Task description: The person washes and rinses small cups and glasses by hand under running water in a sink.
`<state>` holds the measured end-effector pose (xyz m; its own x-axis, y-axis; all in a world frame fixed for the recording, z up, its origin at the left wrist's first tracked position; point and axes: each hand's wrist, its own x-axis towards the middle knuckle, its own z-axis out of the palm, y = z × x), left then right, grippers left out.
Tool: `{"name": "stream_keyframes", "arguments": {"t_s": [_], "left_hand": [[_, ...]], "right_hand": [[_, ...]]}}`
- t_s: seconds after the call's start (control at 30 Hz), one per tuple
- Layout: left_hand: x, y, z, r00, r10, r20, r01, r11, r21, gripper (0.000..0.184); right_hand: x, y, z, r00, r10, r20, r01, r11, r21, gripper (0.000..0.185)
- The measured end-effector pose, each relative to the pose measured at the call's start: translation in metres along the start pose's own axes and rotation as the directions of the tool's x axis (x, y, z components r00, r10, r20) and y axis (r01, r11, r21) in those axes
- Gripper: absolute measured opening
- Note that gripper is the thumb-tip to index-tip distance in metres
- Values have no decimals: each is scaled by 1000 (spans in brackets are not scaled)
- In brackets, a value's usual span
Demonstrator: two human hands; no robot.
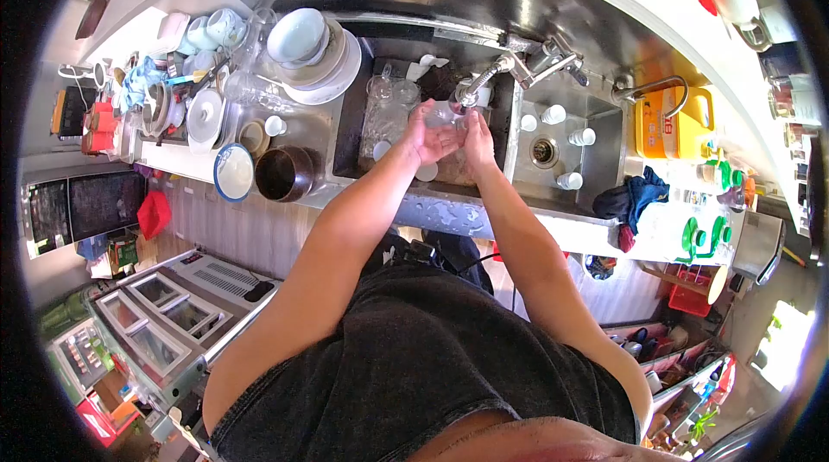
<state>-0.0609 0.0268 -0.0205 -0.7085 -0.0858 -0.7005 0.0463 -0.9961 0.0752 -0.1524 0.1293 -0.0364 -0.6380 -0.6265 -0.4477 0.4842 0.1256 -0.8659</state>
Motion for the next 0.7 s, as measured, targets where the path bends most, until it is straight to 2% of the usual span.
{"name": "stream_keyframes", "arguments": {"t_s": [0.07,0.13,0.2,0.23,0.3,0.33,0.37,0.43,0.5,0.53,0.57,0.6,0.63,0.67,0.7], "left_hand": [[-3,2,3,1000,18,18,-18,1000,-8,78],[-3,6,2,998,59,10,-58,994,-89,70],[-4,5,2,997,72,-10,-72,988,-136,67],[-4,5,1,996,79,-32,-84,979,-188,63],[-3,7,0,994,97,-54,-104,983,-149,60],[-5,7,0,991,111,-72,-118,986,-115,57],[-6,4,-1,990,116,-79,-125,986,-113,57],[-9,1,-2,978,159,-133,-164,986,-26,50],[-10,10,-7,976,185,-120,-185,983,8,48],[-12,11,-12,973,201,-111,-198,979,38,47],[-14,8,-18,970,219,-105,-213,975,65,46],[-19,2,-10,948,275,-164,-251,956,150,43],[-15,-4,-15,946,287,-149,-263,951,160,39],[-12,-8,-20,940,279,-198,-247,954,171,39],[-9,-9,-20,932,272,-241,-232,956,182,40]], "right_hand": [[-2,-1,3,1000,-6,14,5,999,42,56],[4,8,4,999,-9,33,6,997,82,55],[17,15,11,992,-86,94,94,991,-90,45],[22,14,14,992,-87,96,95,992,-84,45],[33,11,19,987,-142,73,159,862,-481,35],[44,18,14,994,31,101,-11,981,-195,39],[57,25,11,974,225,34,-225,974,16,26],[49,18,31,956,293,36,-293,956,8,44],[34,12,43,913,399,81,-405,911,73,46],[19,18,59,991,86,-101,-92,994,-55,54],[9,14,55,990,94,-101,-100,993,-62,54],[6,7,50,981,195,-2,-195,981,22,58],[7,2,45,953,284,105,-294,951,97,62],[14,-4,34,887,367,279,-425,885,189,65],[14,-14,28,805,411,428,-517,840,165,63]]}}
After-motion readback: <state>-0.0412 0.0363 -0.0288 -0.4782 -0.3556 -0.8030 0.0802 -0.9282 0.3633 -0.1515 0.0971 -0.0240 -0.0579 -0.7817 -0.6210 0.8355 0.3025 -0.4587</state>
